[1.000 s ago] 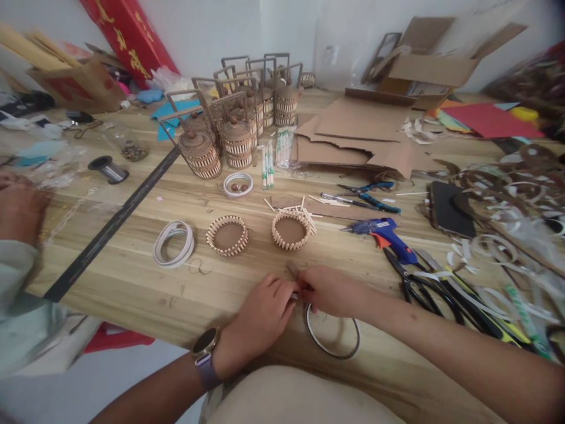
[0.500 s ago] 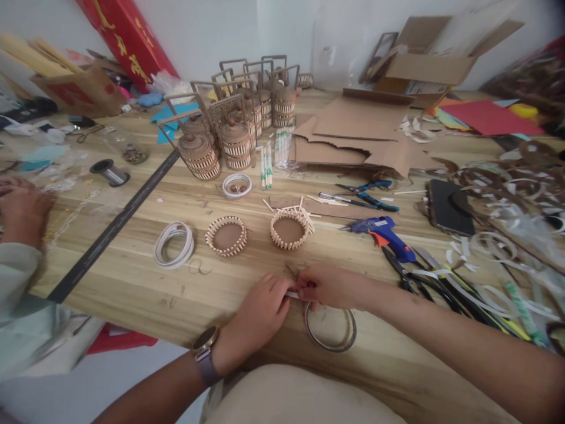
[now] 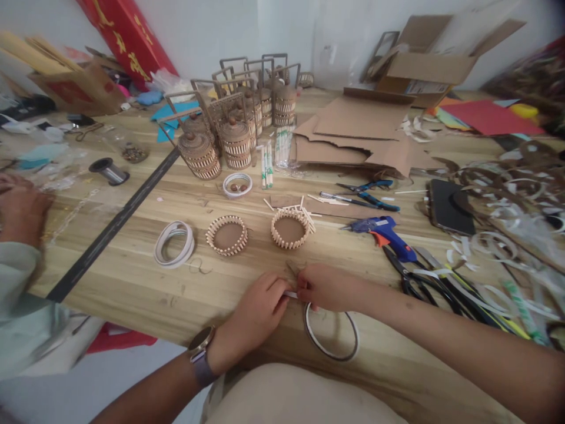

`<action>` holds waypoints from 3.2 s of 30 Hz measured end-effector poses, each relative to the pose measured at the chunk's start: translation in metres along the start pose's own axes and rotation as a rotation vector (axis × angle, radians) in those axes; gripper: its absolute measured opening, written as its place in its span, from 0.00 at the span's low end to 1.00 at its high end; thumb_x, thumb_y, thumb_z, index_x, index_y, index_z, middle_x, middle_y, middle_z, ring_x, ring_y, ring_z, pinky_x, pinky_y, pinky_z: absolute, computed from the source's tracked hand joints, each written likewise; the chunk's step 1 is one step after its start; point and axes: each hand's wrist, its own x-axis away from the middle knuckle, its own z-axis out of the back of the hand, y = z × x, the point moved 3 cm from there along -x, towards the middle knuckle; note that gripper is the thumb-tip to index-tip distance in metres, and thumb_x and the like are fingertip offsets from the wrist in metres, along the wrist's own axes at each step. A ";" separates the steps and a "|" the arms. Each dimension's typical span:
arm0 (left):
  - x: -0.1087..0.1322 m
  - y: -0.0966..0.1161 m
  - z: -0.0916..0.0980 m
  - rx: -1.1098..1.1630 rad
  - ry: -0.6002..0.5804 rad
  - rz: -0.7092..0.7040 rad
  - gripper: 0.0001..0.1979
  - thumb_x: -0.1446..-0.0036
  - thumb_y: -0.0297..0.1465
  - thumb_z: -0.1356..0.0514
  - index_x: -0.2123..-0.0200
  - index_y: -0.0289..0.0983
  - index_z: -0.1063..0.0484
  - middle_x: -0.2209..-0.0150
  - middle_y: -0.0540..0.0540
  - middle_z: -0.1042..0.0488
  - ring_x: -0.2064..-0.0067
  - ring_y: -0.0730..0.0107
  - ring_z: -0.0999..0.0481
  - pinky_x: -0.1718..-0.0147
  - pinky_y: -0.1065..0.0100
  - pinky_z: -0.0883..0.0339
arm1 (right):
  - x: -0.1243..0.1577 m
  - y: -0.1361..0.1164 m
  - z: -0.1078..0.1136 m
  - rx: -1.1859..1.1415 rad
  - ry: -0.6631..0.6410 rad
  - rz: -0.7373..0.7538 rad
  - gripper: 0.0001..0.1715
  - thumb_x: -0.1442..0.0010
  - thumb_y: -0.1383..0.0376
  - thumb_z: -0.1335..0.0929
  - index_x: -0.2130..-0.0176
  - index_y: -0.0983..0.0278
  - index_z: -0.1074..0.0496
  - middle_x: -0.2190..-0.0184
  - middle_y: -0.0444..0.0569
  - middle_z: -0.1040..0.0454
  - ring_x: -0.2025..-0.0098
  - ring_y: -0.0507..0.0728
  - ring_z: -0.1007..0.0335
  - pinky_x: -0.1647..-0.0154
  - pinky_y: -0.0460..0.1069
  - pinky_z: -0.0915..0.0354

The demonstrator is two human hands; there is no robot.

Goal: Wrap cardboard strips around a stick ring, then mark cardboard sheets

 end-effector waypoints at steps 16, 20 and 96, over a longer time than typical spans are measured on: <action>0.001 0.003 0.003 -0.044 0.094 -0.149 0.07 0.36 0.21 0.44 0.62 0.36 0.26 0.62 0.45 0.23 0.59 0.63 0.25 0.58 0.63 0.28 | -0.002 -0.002 -0.001 0.015 0.005 -0.022 0.15 0.32 0.56 0.33 0.56 0.65 0.26 0.59 0.48 0.23 0.60 0.55 0.25 0.57 0.55 0.27; 0.004 0.003 0.000 -0.118 0.092 -0.219 0.11 0.32 0.23 0.48 0.62 0.35 0.25 0.61 0.45 0.23 0.59 0.64 0.25 0.56 0.64 0.27 | -0.001 -0.004 0.000 -0.002 0.010 -0.038 0.15 0.32 0.57 0.32 0.54 0.65 0.26 0.57 0.49 0.23 0.59 0.56 0.25 0.57 0.55 0.27; -0.020 0.019 0.026 -0.027 -0.092 -0.130 0.06 0.39 0.24 0.41 0.62 0.35 0.24 0.59 0.44 0.25 0.54 0.60 0.28 0.53 0.61 0.31 | 0.026 0.023 -0.013 -0.165 0.270 -0.064 0.07 0.40 0.68 0.33 0.68 0.63 0.24 0.72 0.45 0.22 0.74 0.51 0.32 0.74 0.45 0.46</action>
